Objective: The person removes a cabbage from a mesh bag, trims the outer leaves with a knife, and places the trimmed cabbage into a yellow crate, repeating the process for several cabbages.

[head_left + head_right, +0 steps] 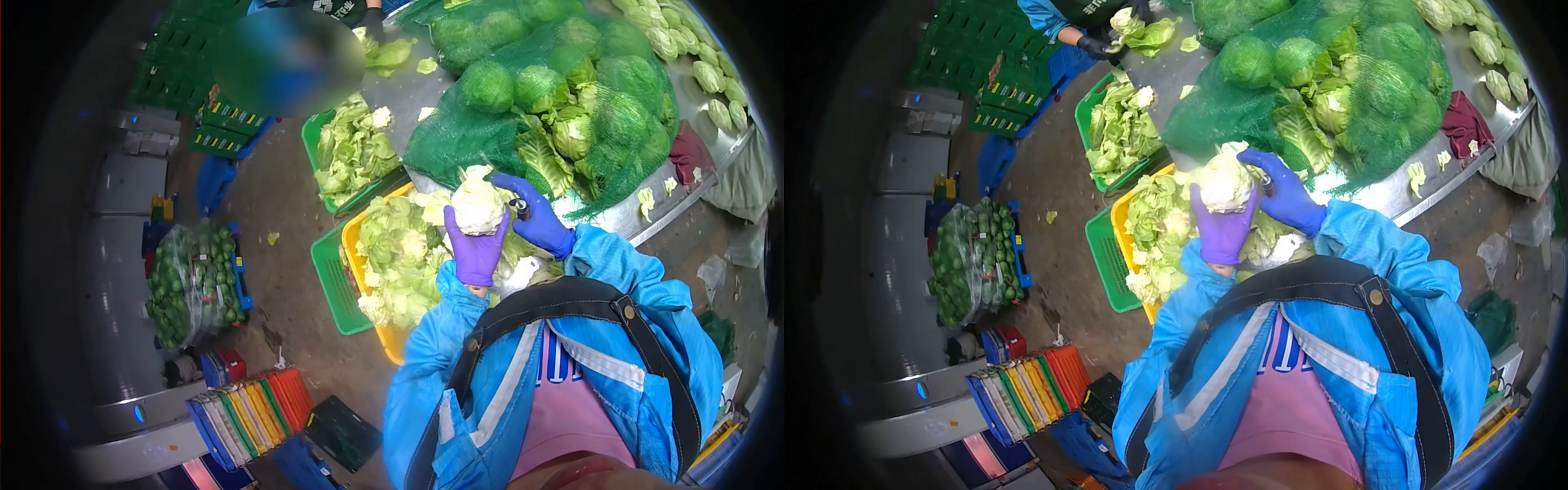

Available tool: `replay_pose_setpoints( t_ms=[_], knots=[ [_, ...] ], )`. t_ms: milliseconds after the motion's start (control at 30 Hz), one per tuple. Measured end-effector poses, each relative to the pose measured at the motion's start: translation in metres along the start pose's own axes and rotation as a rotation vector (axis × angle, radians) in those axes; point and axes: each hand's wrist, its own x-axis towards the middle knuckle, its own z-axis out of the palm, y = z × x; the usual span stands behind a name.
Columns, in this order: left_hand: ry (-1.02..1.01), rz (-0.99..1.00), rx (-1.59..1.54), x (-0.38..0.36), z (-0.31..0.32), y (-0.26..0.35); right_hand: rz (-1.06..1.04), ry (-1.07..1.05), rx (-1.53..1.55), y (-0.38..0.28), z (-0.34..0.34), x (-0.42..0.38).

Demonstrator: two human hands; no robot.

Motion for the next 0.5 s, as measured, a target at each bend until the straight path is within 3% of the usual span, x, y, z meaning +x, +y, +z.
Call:
replay_pose_setpoints(
  t_ms=[33,67,133,200,267,300,333,367,400,433,500],
  knots=[
    [-0.004,-0.007,0.004,0.0,0.001,0.001,0.052,0.063,0.197,-0.003,-0.001,-0.002],
    [0.003,0.009,0.014,-0.001,0.003,0.001,0.048,0.075,0.192,-0.004,-0.003,-0.004],
    [-0.018,-0.007,0.043,0.011,-0.013,0.0,0.179,0.036,-0.055,0.0,-0.01,-0.007],
    [-1.02,-0.095,-0.219,0.055,-0.055,-0.003,0.19,0.044,-0.203,-0.001,-0.003,-0.009],
    [-0.166,0.138,0.179,0.006,0.004,-0.017,0.118,0.062,-0.19,0.007,0.004,-0.009],
    [-0.945,-0.083,-0.1,0.042,-0.038,-0.006,0.047,0.054,-0.168,0.019,0.006,-0.006],
    [-0.331,0.076,0.147,0.025,-0.031,-0.004,0.002,0.036,-0.275,0.015,0.0,-0.005],
    [-0.276,-0.073,0.064,0.037,-0.055,0.006,0.036,-0.009,-0.35,0.003,-0.011,-0.005],
    [-0.227,0.134,0.405,0.02,-0.015,-0.007,0.085,-0.067,-0.412,-0.008,-0.021,-0.005],
    [-0.235,0.067,0.267,0.015,-0.002,-0.008,0.079,-0.023,-0.437,-0.006,-0.029,-0.005],
    [-0.234,0.02,0.303,0.008,0.02,-0.01,-0.086,0.147,-0.235,0.004,-0.041,-0.006]
  ],
)
